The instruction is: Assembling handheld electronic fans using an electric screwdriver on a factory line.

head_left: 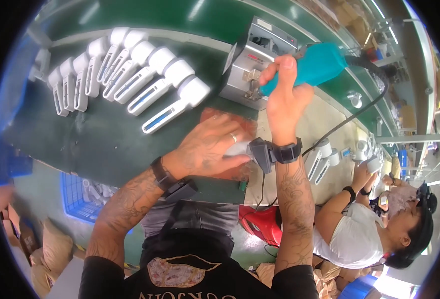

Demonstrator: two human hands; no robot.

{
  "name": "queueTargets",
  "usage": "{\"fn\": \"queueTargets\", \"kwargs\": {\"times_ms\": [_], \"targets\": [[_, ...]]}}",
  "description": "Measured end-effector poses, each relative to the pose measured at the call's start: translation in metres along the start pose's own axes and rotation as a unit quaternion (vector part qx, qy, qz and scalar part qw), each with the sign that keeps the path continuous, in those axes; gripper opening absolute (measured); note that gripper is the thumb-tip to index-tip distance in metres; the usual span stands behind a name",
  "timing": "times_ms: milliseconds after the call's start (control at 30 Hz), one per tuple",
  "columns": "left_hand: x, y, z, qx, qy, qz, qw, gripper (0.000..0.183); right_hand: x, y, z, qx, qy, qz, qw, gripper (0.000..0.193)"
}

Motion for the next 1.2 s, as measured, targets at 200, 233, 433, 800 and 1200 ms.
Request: {"fn": "queueTargets", "kwargs": {"times_ms": [200, 233, 433, 800, 1200], "targets": [[0.005, 0.0, -0.004, -0.032, 0.005, 0.005, 0.999, 0.033, 0.035, 0.042, -0.043, -0.019, -0.06, 0.004, 0.998, 0.048], [0.002, -0.002, 0.001, -0.03, 0.002, 0.0, 1.0, 0.033, 0.042, 0.056, -0.049, -0.026, -0.064, 0.056, 0.996, 0.052], [0.004, 0.002, 0.0, -0.017, 0.01, 0.001, 1.0, 0.034, 0.043, 0.068, -0.078, -0.009, -0.074, -0.004, 0.997, 0.067], [0.003, -0.002, -0.004, 0.001, 0.014, 0.005, 1.0, 0.036, 0.032, 0.073, -0.09, -0.001, -0.105, 0.028, 0.994, 0.061], [0.0, -0.005, 0.012, 0.053, 0.005, 0.028, 0.998, 0.044, 0.029, 0.073, -0.086, 0.016, -0.07, 0.096, 0.993, 0.044]]}}
Point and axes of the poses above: each hand's wrist, its own z-axis towards the middle knuckle, its own y-axis out of the back of the hand, x = y × z, the point moved 5 cm from there along z, towards the middle knuckle, and after that the axes turned 15 degrees about -x, right-handed, at the moved point
